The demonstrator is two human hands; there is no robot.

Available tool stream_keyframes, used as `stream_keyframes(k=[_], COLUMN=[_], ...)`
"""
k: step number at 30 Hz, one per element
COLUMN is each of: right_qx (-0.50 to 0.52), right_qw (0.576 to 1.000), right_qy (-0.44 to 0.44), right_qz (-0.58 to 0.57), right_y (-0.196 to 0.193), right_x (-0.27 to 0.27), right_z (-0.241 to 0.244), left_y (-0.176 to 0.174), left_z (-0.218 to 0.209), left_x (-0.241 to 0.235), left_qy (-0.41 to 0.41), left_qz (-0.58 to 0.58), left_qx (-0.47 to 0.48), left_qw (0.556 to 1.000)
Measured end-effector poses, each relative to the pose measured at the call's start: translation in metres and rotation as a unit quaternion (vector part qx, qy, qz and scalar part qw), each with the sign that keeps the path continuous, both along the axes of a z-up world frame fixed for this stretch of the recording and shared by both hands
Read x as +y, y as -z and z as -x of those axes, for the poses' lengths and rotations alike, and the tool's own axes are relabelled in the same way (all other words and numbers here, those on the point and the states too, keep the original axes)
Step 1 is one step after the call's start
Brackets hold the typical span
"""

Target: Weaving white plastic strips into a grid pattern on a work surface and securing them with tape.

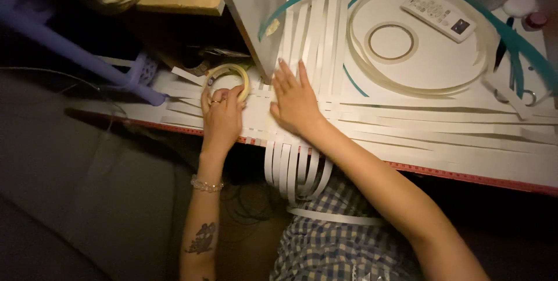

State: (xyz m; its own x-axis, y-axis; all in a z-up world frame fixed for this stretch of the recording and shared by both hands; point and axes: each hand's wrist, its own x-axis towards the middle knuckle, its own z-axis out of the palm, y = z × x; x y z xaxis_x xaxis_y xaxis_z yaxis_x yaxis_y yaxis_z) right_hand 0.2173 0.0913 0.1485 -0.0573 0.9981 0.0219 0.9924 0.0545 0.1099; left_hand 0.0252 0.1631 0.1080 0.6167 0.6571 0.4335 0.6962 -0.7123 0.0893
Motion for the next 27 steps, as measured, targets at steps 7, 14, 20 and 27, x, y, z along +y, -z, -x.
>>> stream_keyframes(k=[7, 14, 20, 27], right_qx=[0.19, 0.226, 0.241, 0.245], right_qw=[0.969, 0.95, 0.953, 0.959], right_qy=[-0.139, -0.11, -0.086, -0.056], right_qz=[-0.078, -0.187, -0.163, -0.134], right_y=[0.014, 0.027, 0.028, 0.024], right_x=[-0.089, -0.14, -0.15, -0.147], right_z=[-0.004, -0.065, -0.088, -0.08], left_y=[-0.007, -0.033, -0.03, -0.021], left_z=[-0.008, -0.049, -0.075, -0.078], left_x=[-0.009, -0.084, -0.096, -0.086], left_qy=[-0.012, 0.188, 0.189, 0.159], left_qz=[-0.031, 0.009, 0.155, 0.18], left_qx=[-0.003, -0.186, -0.029, 0.039], left_qw=[0.999, 0.964, 0.969, 0.97])
